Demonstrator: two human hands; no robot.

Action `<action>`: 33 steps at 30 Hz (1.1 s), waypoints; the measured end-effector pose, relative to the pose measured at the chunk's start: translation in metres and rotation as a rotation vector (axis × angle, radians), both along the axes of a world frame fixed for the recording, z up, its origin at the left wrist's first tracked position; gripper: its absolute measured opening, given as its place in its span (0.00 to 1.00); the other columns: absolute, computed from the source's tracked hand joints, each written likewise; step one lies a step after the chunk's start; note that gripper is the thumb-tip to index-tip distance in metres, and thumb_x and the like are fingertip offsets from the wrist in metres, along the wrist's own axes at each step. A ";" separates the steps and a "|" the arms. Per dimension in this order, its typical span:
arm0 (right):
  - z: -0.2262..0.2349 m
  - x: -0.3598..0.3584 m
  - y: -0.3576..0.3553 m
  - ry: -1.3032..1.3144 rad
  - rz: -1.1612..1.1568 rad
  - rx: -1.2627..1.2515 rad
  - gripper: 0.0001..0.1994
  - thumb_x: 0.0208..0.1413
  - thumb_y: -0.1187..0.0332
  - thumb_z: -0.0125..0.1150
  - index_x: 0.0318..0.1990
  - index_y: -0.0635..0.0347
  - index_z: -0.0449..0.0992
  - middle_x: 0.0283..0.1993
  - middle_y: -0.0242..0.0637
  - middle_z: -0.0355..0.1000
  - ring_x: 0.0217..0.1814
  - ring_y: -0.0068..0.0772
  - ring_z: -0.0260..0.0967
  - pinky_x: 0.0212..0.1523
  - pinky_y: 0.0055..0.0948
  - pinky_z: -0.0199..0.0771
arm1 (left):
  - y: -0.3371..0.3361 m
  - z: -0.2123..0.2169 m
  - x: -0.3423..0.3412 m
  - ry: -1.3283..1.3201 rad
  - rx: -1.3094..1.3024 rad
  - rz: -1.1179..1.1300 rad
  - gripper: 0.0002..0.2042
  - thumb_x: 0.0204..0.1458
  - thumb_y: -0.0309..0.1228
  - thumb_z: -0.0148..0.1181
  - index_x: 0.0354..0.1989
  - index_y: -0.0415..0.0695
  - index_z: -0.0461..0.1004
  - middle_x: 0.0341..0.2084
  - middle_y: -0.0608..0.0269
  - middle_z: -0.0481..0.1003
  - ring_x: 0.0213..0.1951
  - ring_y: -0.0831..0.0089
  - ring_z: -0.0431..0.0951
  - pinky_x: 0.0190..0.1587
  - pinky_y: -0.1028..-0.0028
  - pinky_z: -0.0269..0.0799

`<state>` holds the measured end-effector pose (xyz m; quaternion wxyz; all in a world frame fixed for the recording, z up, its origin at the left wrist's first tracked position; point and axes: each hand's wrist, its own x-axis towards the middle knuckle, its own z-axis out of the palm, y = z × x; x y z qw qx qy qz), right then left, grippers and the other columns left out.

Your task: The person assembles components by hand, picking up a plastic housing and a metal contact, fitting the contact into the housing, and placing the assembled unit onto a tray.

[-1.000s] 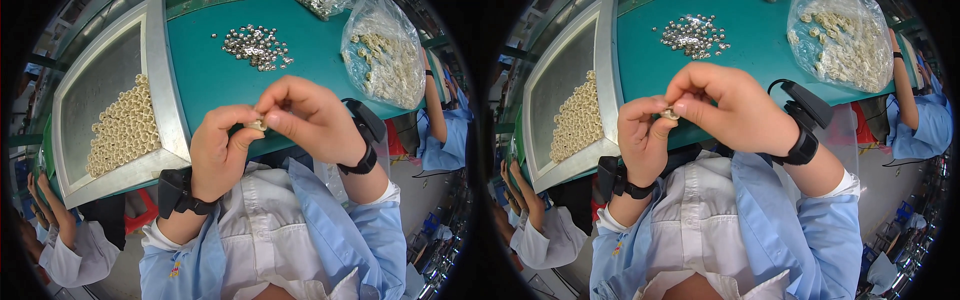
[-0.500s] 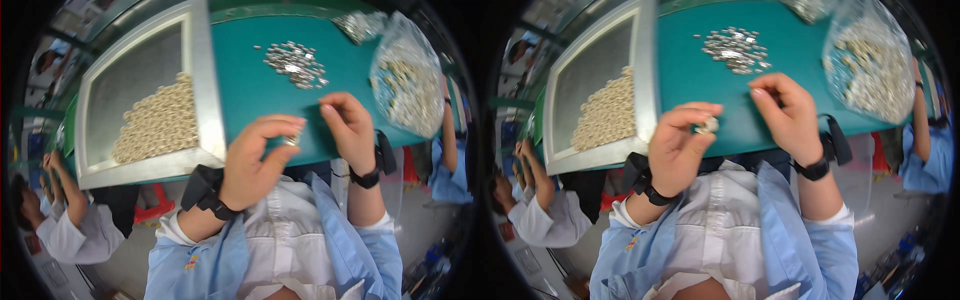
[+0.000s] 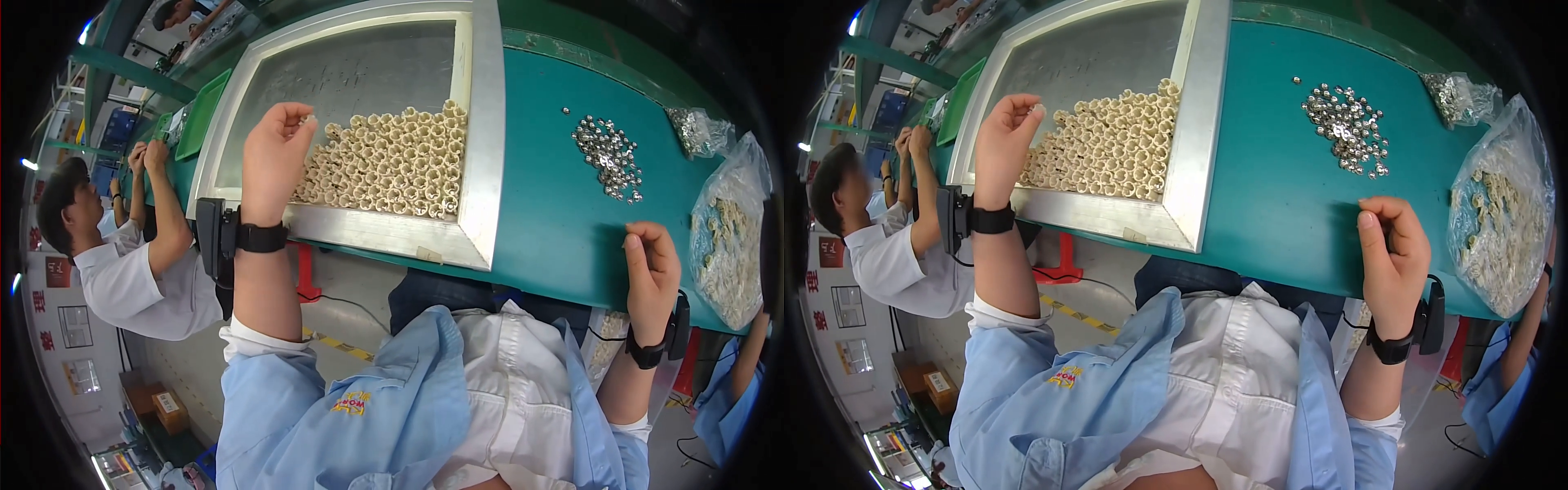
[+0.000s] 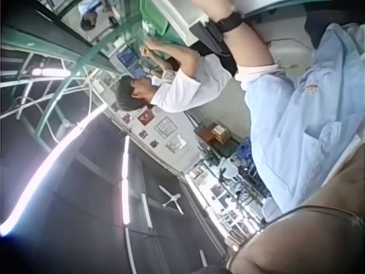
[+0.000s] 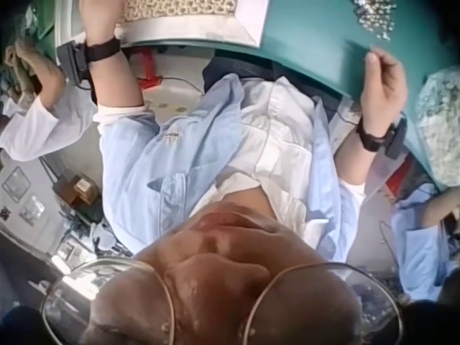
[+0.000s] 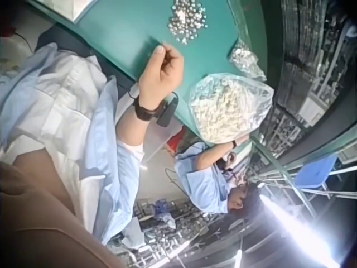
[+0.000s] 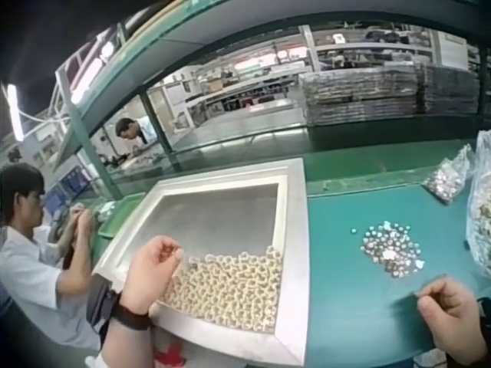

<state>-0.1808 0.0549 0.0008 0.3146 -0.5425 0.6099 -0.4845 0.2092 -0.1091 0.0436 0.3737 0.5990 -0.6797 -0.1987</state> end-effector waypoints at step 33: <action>0.044 -0.101 -0.001 0.602 -0.543 -0.279 0.09 0.55 0.71 0.54 0.41 0.64 0.73 0.35 0.35 0.72 0.37 0.24 0.68 0.38 0.22 0.67 | 0.127 -0.011 -0.183 0.193 -0.142 -0.803 0.08 0.50 0.22 0.53 0.39 0.40 0.72 0.35 0.55 0.73 0.38 0.60 0.73 0.41 0.68 0.68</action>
